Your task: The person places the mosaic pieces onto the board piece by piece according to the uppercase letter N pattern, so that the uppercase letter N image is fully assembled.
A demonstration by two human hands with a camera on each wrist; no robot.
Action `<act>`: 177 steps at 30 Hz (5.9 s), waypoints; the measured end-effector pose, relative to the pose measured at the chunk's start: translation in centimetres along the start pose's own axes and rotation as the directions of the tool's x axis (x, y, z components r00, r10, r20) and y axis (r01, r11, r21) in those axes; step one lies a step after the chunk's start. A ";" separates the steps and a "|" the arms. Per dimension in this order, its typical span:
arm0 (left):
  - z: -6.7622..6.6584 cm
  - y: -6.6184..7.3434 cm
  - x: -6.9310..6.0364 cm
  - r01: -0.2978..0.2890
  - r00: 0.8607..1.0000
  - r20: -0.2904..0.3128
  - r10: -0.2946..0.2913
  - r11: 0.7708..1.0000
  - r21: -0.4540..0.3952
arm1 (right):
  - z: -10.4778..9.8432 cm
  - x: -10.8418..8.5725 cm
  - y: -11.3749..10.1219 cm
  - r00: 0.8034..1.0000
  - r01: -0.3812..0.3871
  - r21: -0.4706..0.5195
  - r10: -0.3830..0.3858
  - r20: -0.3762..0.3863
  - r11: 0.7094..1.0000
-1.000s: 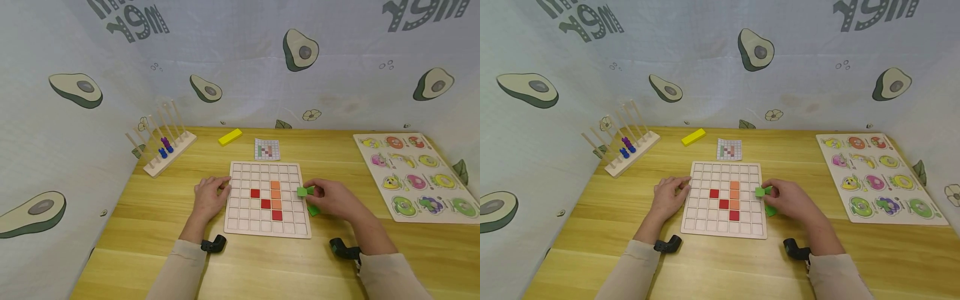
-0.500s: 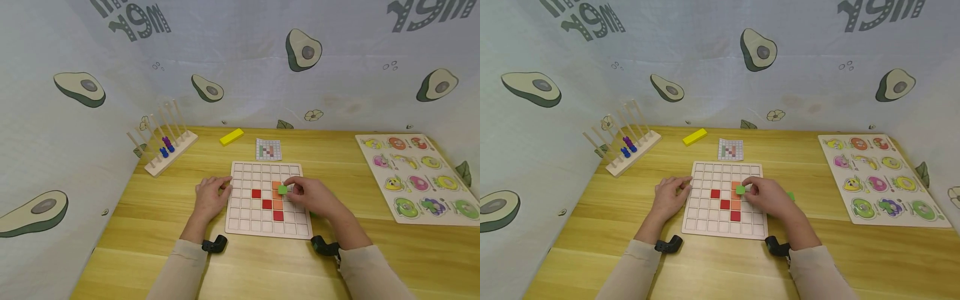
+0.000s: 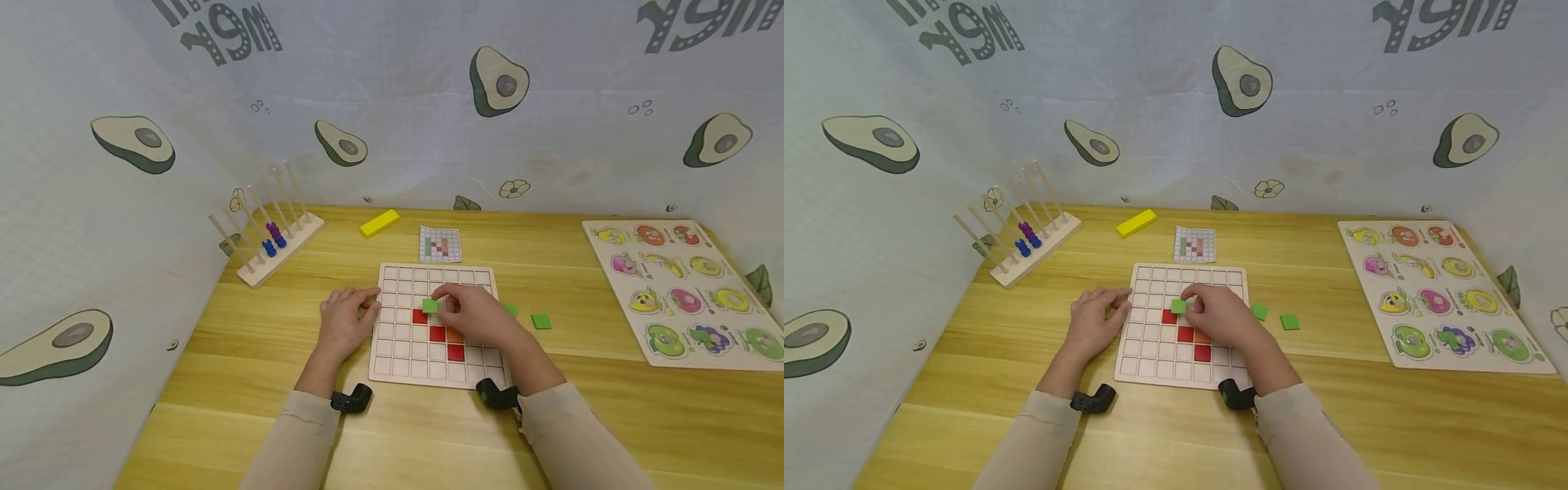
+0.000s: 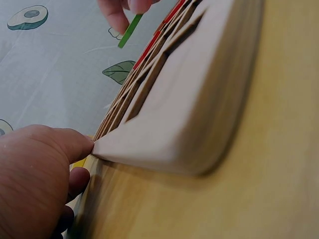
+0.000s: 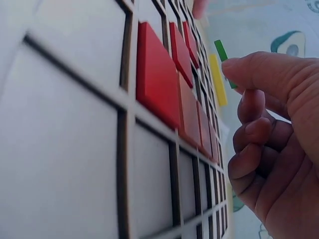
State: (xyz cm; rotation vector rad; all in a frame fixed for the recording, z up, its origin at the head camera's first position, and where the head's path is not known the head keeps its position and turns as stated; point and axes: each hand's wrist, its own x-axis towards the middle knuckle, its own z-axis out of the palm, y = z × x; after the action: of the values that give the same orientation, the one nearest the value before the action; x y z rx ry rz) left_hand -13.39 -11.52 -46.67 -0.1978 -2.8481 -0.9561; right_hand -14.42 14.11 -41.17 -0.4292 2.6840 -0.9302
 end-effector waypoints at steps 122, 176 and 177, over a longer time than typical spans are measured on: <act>-0.1 0.4 -0.2 0.005 1.000 -0.007 -0.005 1.000 -0.006 | -4.0 -6.0 8.4 0.954 -0.273 -0.061 0.262 -0.142 0.960; 0.1 0.1 0.0 -0.018 1.000 -0.019 0.018 1.000 0.005 | 3.3 0.2 -2.3 0.998 0.015 -0.081 -0.020 -0.064 0.997; 0.1 0.2 0.0 -0.016 1.000 -0.016 0.016 1.000 0.006 | 3.3 0.3 -2.4 0.998 0.016 -0.084 -0.022 -0.067 0.996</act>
State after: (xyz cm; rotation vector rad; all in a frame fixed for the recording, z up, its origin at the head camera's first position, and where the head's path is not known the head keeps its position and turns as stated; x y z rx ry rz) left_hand -13.35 -11.34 -46.62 -0.2111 -2.8302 -0.9423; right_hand -13.05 10.34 -42.18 -0.4496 2.7928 -0.8551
